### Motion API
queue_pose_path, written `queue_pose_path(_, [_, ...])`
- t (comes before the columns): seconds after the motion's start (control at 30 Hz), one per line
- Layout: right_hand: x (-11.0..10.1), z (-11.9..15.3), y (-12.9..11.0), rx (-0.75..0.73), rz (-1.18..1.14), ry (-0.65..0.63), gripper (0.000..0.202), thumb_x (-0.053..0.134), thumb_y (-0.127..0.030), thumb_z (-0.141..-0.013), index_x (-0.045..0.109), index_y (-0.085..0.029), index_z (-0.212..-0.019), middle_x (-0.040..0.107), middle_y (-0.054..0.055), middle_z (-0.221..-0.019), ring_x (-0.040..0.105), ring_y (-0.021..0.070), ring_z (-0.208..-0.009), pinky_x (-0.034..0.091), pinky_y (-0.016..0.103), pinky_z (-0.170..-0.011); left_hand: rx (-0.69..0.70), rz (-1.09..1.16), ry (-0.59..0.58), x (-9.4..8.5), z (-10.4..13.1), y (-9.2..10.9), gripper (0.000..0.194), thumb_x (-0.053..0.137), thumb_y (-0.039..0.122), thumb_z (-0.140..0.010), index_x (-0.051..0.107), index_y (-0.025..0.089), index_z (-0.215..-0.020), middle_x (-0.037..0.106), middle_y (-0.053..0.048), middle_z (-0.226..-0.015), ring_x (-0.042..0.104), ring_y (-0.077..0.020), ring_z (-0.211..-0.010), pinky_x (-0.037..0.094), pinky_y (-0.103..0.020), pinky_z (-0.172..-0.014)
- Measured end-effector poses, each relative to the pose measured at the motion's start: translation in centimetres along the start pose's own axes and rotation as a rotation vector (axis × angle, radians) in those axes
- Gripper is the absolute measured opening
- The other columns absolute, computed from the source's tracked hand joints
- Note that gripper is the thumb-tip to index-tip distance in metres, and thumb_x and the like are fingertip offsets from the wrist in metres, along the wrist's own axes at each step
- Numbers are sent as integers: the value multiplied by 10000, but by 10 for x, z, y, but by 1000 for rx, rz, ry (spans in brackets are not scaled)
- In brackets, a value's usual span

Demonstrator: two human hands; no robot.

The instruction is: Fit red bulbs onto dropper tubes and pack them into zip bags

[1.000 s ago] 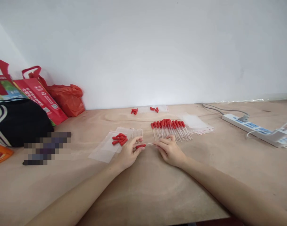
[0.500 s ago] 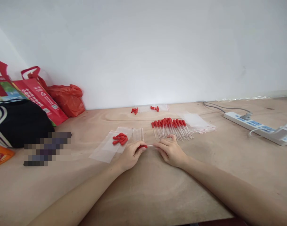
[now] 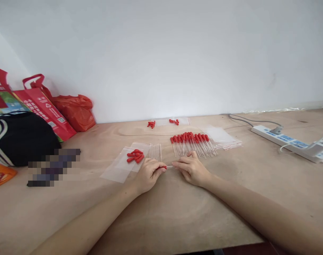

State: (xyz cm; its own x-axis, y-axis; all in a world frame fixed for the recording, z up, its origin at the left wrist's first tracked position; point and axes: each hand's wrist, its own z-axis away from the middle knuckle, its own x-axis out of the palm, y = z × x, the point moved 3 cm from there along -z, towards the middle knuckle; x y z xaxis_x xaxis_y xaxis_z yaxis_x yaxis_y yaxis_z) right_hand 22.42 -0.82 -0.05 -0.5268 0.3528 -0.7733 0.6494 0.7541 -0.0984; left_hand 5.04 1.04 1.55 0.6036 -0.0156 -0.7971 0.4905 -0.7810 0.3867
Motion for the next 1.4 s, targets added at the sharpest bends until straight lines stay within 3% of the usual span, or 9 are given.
queue_pose_path(0.47, [1, -5, -14, -39, 159, -15, 254, 354, -140, -822, 584, -138, -715, 550, 20, -637, 351, 106, -526, 186, 297, -600, 100, -137, -51, 4, 1, 4, 190, 392, 240, -869, 566, 190, -811, 651, -3, -747, 562, -146, -706, 300, -333, -761])
queue_pose_path(0.93, [13, -9, -18, 83, 92, -89, 253, 369, -178, -841, 574, -135, -699, 560, 21, -636, 391, 107, -539, 195, 276, -584, 103, -186, -80, 6, 2, 2, 169, 401, 234, -860, 559, 182, -831, 638, -13, -763, 548, -155, -755, 296, -344, -811])
queue_pose_path(1.23, [-3, -13, -12, 58, 176, -160, 177, 443, -198, -822, 619, -180, -816, 593, 40, -730, 467, 153, -730, 225, 304, -640, 48, -265, -29, -5, -4, 1, 170, 415, 284, -860, 572, 218, -864, 654, -11, -834, 552, -176, -824, 243, -375, -870])
queue_pose_path(1.3, [-6, -10, -8, 125, 131, -175, 175, 447, -197, -817, 620, -179, -819, 601, 44, -737, 484, 155, -740, 253, 295, -644, 4, -324, 4, -12, -3, -6, 198, 454, 337, -836, 556, 226, -964, 637, -37, -948, 532, -206, -903, 252, -381, -868])
queue_pose_path(1.4, [-6, -9, 6, 366, -20, -130, 176, 434, -182, -810, 607, -169, -833, 622, 45, -769, 525, 143, -710, 316, 262, -628, -144, -441, 117, -33, 0, -23, 289, 510, 374, -790, 531, 214, -1030, 602, -67, -1015, 509, -240, -948, 301, -374, -835])
